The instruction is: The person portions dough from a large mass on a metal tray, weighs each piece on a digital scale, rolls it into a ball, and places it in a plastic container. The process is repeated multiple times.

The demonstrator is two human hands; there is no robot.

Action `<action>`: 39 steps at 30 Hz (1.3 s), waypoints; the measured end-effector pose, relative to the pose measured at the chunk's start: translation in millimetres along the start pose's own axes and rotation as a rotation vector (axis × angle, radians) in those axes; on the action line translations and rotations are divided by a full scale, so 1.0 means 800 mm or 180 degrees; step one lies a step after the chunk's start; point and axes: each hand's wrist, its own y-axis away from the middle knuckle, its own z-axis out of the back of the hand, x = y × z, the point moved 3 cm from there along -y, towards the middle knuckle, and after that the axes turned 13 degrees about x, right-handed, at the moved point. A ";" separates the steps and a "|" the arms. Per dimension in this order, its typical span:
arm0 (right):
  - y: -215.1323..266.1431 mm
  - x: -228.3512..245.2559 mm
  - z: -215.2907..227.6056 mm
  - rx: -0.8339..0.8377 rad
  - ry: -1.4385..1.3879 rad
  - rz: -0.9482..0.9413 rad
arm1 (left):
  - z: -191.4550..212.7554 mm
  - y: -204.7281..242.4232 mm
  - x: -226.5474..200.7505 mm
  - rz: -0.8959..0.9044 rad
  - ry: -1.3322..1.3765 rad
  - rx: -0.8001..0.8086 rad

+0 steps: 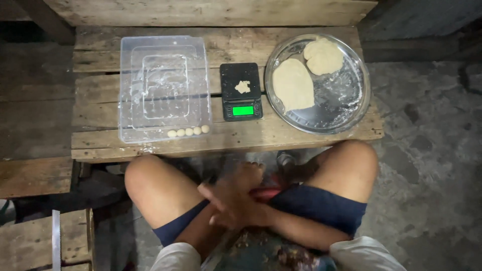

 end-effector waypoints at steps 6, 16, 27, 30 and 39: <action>0.044 -0.073 -0.041 0.0648 -0.0097 -0.0330 | -0.006 -0.001 0.001 0.0000 0.0512 0.0621; 0.115 -0.221 0.235 -0.0246 0.3018 -0.1368 | -0.036 -0.027 0.018 -0.0048 0.0487 0.0732; 0.053 -0.267 0.311 0.1393 0.4671 -0.1025 | 0.006 0.001 0.010 -0.0128 0.0371 0.0827; 0.055 -0.272 0.313 0.1468 0.4741 -0.0993 | -0.020 -0.017 0.018 -0.0113 0.0352 0.0874; 0.054 -0.243 0.332 0.0190 0.3199 -0.1880 | 0.003 -0.008 0.014 -0.0261 0.0500 0.0979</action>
